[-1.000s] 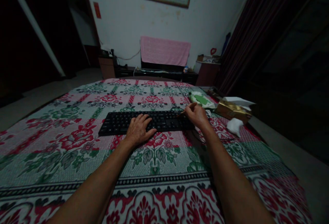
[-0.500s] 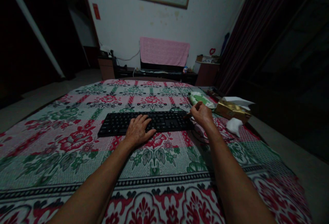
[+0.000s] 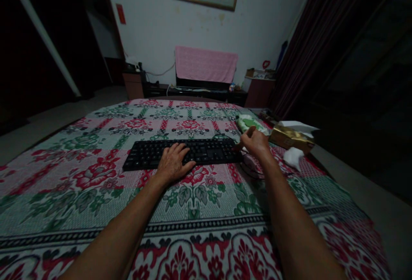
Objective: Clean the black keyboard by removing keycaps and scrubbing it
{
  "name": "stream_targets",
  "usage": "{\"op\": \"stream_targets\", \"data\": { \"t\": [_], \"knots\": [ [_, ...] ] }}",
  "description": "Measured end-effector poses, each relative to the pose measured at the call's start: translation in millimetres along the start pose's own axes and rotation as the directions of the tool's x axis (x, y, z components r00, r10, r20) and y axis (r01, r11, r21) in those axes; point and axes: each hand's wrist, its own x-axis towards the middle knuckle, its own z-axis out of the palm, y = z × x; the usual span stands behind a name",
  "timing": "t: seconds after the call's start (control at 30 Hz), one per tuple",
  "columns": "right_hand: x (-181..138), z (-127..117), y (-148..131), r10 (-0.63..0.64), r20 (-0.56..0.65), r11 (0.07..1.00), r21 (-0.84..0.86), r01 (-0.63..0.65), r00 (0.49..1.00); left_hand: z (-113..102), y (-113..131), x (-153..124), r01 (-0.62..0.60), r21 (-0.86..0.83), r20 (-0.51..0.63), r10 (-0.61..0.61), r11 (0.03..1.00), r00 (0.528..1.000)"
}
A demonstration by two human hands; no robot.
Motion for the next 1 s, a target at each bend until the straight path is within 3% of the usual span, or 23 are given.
{"op": "stream_targets", "data": {
  "t": [0.1, 0.2, 0.33, 0.47, 0.63, 0.77, 0.9, 1.0],
  "knots": [
    [3.4, -4.6, 5.6, 0.018, -0.078, 1.000, 0.005, -0.018, 0.997, 1.0, -0.6, 0.4, -0.001, -0.002, -0.003, 0.001, 1.000, 1.000],
    [0.6, 0.5, -1.3, -0.046, -0.096, 0.985, 0.164, 0.062, 0.994, 2.3, -1.6, 0.3, -0.001, -0.005, -0.010, 0.001, 1.000, 1.000],
    [-13.1, 28.9, -23.0, -0.241, -0.070, 0.863, 0.440, 0.247, 0.968, 2.8, -1.9, -0.2, -0.011, -0.011, -0.016, 0.010, 1.000, 1.000],
    [-21.5, 54.0, -32.8, -0.350, -0.026, 0.799, 0.513, 0.313, 0.936, 1.6, -0.9, -0.1, -0.011, -0.012, -0.028, 0.011, 1.000, 1.000],
    [-9.7, 43.0, -16.0, -0.219, -0.028, 0.932, 0.289, 0.218, 0.975, 1.2, -0.8, -0.2, -0.006, -0.021, -0.026, 0.006, 1.000, 1.000],
    [-1.0, 24.4, 2.3, -0.069, -0.143, 0.991, 0.103, 0.084, 0.987, 2.4, -1.6, -0.3, -0.004, -0.017, -0.013, 0.004, 1.000, 1.000],
    [0.5, 21.7, 4.5, -0.018, -0.204, 0.986, 0.159, 0.051, 0.979, 1.8, -1.0, 0.1, 0.002, -0.013, -0.006, -0.002, 1.000, 1.000],
    [2.6, 30.9, -7.7, -0.114, -0.154, 0.931, 0.328, 0.160, 0.981, -0.1, 0.4, -0.2, 0.004, -0.009, -0.006, -0.004, 1.000, 1.000]
  ]
}}
